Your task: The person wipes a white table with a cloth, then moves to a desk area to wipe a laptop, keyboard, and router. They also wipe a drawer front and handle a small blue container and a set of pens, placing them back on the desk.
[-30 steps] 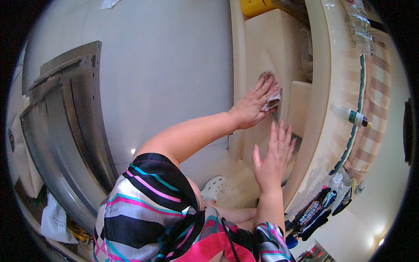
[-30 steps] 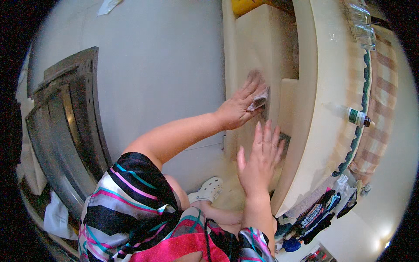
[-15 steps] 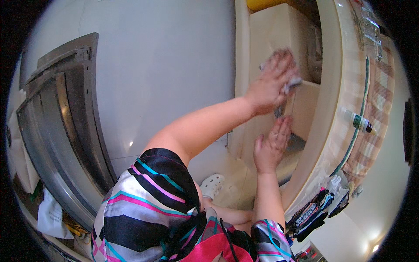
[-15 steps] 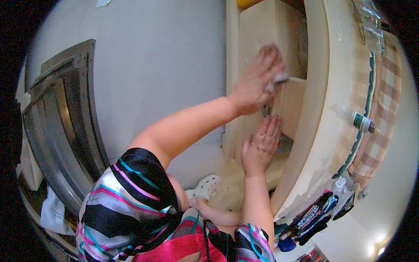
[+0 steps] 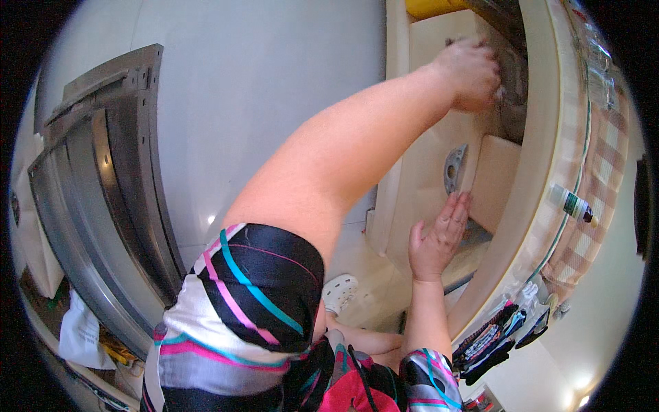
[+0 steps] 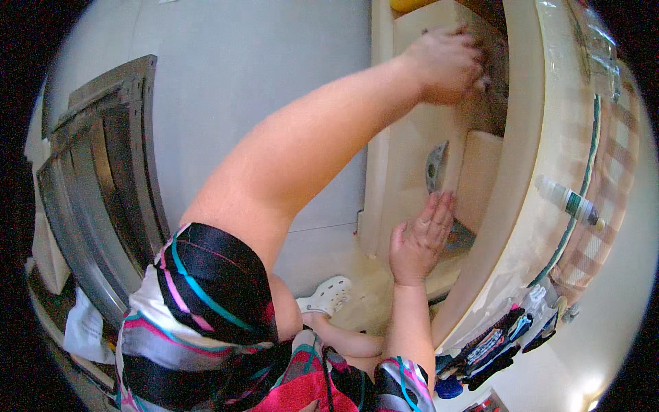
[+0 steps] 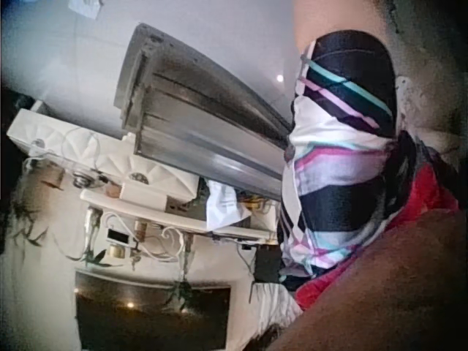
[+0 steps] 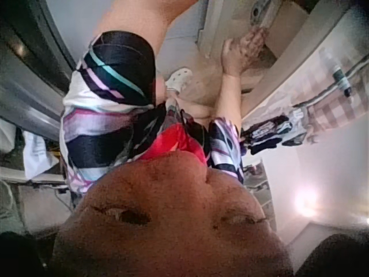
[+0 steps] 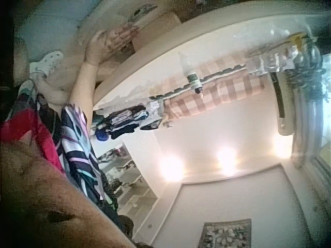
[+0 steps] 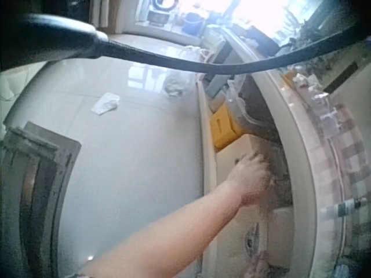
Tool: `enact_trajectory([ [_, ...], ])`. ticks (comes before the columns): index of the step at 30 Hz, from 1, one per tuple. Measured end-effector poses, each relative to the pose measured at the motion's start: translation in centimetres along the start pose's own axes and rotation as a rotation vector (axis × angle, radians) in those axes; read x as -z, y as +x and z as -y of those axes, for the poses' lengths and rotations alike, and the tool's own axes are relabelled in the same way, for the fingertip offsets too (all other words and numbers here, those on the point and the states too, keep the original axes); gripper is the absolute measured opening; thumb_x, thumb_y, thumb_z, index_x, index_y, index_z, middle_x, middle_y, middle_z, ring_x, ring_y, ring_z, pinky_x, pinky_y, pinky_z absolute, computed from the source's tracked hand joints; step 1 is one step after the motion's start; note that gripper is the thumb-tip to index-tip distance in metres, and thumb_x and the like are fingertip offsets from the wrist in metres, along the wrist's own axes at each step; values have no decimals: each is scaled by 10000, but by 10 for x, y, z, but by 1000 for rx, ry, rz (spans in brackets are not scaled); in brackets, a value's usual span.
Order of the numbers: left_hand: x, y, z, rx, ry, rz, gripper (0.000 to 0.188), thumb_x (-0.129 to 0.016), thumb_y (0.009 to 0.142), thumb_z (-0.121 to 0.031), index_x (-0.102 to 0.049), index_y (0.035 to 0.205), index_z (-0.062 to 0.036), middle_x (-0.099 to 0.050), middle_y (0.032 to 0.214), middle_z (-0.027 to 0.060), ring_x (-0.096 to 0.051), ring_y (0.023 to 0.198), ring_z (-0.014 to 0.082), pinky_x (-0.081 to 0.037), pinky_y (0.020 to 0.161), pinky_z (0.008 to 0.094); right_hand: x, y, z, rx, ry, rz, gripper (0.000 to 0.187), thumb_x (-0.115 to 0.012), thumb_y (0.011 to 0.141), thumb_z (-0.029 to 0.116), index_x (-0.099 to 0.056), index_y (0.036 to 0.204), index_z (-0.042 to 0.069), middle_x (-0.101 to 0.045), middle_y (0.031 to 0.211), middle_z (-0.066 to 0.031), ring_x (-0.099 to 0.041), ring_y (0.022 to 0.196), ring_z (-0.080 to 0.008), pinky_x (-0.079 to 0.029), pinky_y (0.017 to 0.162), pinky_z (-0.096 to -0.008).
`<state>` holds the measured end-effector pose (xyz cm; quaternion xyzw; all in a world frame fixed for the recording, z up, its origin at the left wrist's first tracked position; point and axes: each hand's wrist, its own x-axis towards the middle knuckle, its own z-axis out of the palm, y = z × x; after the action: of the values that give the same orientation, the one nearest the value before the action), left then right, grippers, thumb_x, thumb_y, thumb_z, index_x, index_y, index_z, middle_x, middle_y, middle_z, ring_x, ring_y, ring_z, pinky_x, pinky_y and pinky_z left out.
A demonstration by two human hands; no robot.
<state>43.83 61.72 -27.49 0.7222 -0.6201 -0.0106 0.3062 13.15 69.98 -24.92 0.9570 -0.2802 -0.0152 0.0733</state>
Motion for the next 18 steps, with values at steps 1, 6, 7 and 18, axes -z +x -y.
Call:
enact_trajectory([
  [1, 1, 9, 8, 55, 66, -42, 347, -595, 903, -381, -752, 1096, -140, -698, 1178, 42, -539, 1275, 243, -335, 1168, 449, 0, 3, 2, 17, 14, -12, 837, -663, 778, 97, -336, 1541, -4, -265, 1632, -194, -255, 1506, -405, -232, 1237, -497],
  [6, -31, 44, 7, 279, 120, -143, 361, -536, 918, -320, -757, 1171, -187, -694, 1257, -7, -506, 1325, 200, -245, 1200, 443, -1, -1, 2, -9, 21, 39, 831, -661, 778, 110, -341, 1537, -2, -251, 1643, -185, -252, 1510, -398, -216, 1244, -497],
  [7, -35, 43, 6, 246, 116, -148, 360, -540, 916, -331, -758, 1156, -175, -692, 1257, -1, -508, 1321, 204, -249, 1199, 437, 0, -1, 2, -8, 24, 48, 828, -659, 779, 113, -342, 1535, -2, -247, 1645, -186, -250, 1511, -397, -214, 1245, -498],
  [18, -28, -65, -50, -47, -108, -377, 349, -647, 887, -294, -697, 1143, -63, -637, 1322, 79, -493, 1347, 274, -339, 1184, 426, -1, 0, -3, 11, 86, -27, 793, -650, 794, 108, -356, 1525, 17, -290, 1620, -211, -276, 1497, -406, -224, 1238, -514],
])
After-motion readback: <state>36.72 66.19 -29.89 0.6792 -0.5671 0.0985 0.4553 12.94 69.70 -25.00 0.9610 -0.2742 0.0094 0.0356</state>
